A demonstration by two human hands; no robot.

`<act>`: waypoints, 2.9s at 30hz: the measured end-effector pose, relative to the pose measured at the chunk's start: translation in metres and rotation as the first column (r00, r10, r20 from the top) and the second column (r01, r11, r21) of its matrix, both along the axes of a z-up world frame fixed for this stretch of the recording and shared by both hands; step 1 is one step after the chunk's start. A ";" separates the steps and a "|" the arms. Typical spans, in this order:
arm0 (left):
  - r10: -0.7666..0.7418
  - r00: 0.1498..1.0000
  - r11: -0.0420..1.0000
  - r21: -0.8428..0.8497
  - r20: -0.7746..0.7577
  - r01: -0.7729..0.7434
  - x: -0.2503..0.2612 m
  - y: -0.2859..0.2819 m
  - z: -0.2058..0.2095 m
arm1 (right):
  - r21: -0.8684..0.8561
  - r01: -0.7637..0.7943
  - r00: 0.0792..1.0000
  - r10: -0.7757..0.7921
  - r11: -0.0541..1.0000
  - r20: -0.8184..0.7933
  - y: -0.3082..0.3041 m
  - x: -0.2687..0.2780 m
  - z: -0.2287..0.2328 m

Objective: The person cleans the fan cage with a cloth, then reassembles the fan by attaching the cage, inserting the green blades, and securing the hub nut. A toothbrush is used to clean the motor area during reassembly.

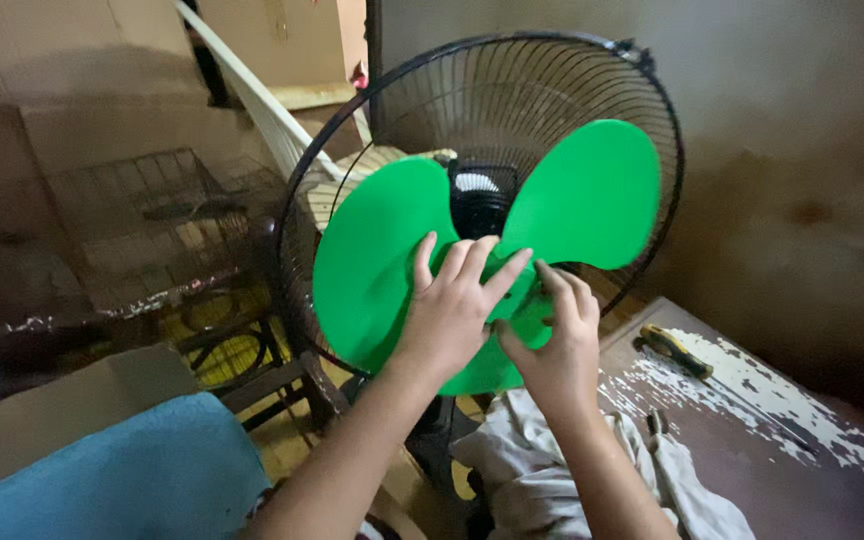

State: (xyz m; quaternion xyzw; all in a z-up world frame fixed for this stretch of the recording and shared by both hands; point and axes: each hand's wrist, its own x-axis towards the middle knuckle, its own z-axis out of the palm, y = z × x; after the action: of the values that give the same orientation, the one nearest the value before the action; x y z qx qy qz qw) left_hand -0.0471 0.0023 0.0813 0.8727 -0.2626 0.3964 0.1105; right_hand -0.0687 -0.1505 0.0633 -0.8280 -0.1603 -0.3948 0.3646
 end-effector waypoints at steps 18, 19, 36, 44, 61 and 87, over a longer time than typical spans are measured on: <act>0.066 0.994 0.998 0.011 -0.083 -0.065 0.006 -0.007 -0.058 | 0.224 0.094 0.993 -0.107 0.970 0.051 0.039 0.003 -0.038; 0.018 0.992 0.998 -0.064 -0.121 -0.026 -0.001 -0.009 -0.059 | 0.244 0.112 0.992 -0.123 0.963 0.033 0.042 0.001 -0.039; 0.150 0.988 0.836 -0.529 -0.034 -0.145 -0.021 0.045 -0.098 | 0.032 0.121 0.986 -0.124 0.992 0.113 0.052 0.024 -0.024; 0.227 0.973 0.796 -0.582 0.034 -0.165 -0.016 0.060 -0.107 | -0.059 0.123 0.976 -0.109 0.991 0.191 0.043 0.016 -0.025; 0.359 0.932 0.762 -0.592 0.051 -0.261 -0.009 0.077 -0.111 | -0.108 0.139 0.973 -0.116 0.984 0.201 0.048 0.022 -0.006; 0.341 0.939 0.759 -0.602 0.044 -0.247 -0.009 0.078 -0.104 | -0.119 0.165 0.973 -0.142 0.979 0.182 0.040 0.023 -0.009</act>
State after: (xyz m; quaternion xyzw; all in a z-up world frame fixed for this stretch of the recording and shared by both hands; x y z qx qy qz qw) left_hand -0.0564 0.0806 -0.0231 0.7931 0.0061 0.5350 0.2909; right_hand -0.0453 -0.1103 0.0546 -0.8231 -0.1529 -0.4803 0.2616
